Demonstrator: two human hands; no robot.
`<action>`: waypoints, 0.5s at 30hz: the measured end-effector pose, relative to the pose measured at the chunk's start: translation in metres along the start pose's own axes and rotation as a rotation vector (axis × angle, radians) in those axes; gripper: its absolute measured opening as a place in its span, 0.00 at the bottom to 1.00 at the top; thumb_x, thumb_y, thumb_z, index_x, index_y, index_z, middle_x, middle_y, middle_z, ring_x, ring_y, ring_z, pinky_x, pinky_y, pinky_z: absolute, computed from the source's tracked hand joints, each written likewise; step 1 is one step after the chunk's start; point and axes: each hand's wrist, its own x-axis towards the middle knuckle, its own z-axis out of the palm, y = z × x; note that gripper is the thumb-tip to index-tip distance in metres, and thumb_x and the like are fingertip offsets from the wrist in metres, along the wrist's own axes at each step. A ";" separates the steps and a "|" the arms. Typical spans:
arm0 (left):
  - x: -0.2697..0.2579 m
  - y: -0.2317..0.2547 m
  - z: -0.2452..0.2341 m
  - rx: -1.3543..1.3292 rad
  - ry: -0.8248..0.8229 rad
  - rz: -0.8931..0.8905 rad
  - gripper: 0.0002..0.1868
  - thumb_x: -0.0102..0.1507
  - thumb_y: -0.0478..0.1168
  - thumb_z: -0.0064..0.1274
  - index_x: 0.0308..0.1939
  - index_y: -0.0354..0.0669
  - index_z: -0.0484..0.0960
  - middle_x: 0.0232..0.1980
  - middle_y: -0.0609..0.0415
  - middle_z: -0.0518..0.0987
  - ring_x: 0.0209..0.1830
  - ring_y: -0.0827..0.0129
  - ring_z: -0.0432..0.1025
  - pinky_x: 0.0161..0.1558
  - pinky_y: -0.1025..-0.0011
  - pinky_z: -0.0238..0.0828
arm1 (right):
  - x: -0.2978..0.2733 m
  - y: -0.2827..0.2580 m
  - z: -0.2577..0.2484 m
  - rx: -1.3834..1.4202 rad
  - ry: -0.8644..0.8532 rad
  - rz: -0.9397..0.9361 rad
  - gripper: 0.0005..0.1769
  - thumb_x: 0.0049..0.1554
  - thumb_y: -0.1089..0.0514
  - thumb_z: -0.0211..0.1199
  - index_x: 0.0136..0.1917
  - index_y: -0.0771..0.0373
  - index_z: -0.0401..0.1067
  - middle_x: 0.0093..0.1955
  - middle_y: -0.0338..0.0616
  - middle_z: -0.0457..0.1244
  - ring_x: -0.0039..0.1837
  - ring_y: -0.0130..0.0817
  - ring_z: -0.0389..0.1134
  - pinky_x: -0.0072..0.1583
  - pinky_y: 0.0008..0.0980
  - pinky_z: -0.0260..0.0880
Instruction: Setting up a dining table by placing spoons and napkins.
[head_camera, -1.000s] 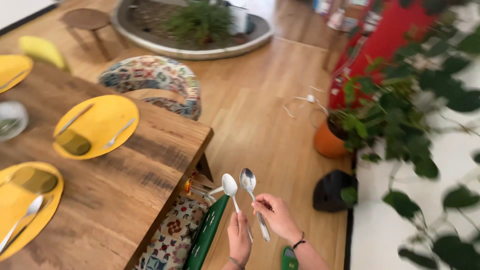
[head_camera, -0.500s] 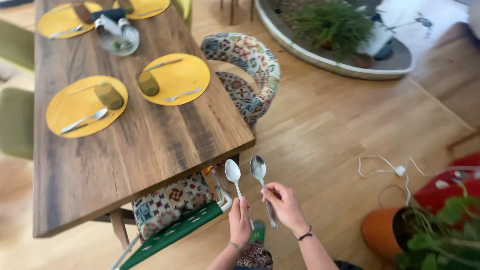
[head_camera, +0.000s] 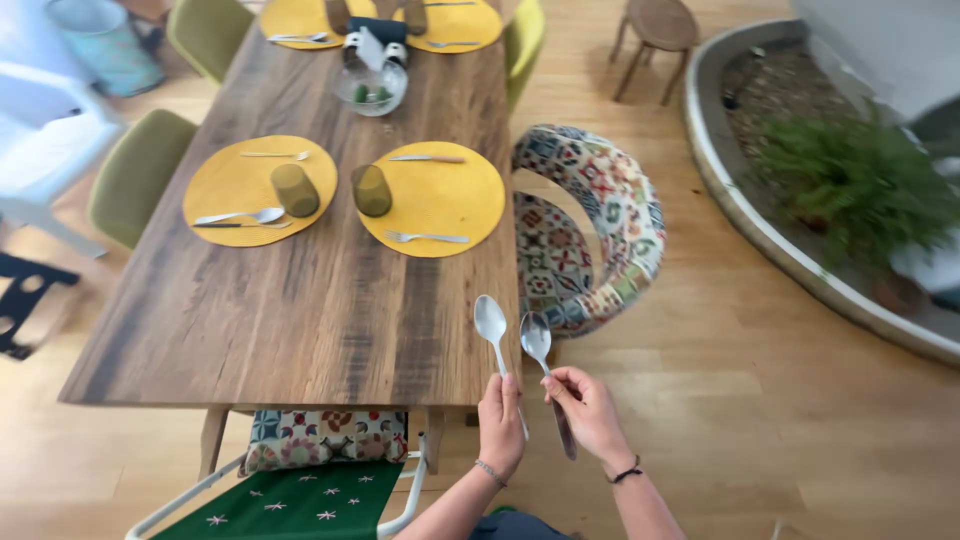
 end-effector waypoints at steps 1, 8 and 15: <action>0.010 -0.001 0.006 0.000 0.033 0.006 0.21 0.73 0.49 0.38 0.30 0.40 0.69 0.21 0.59 0.65 0.21 0.77 0.57 0.23 0.71 0.55 | 0.018 0.001 -0.007 -0.001 -0.033 -0.006 0.11 0.60 0.55 0.64 0.47 0.67 0.77 0.34 0.33 0.66 0.35 0.18 0.60 0.36 0.22 0.60; 0.085 -0.025 0.057 -0.061 0.294 0.079 0.21 0.74 0.48 0.40 0.30 0.40 0.69 0.22 0.61 0.66 0.20 0.79 0.58 0.22 0.73 0.55 | 0.139 -0.010 -0.050 0.011 -0.266 -0.024 0.12 0.61 0.54 0.64 0.49 0.67 0.77 0.36 0.33 0.67 0.35 0.16 0.60 0.36 0.20 0.59; 0.147 -0.023 0.135 -0.095 0.670 0.081 0.20 0.73 0.49 0.41 0.29 0.41 0.70 0.19 0.61 0.67 0.17 0.79 0.60 0.20 0.73 0.56 | 0.257 -0.025 -0.098 -0.068 -0.560 -0.064 0.13 0.61 0.54 0.65 0.48 0.68 0.77 0.35 0.34 0.67 0.36 0.17 0.61 0.38 0.21 0.60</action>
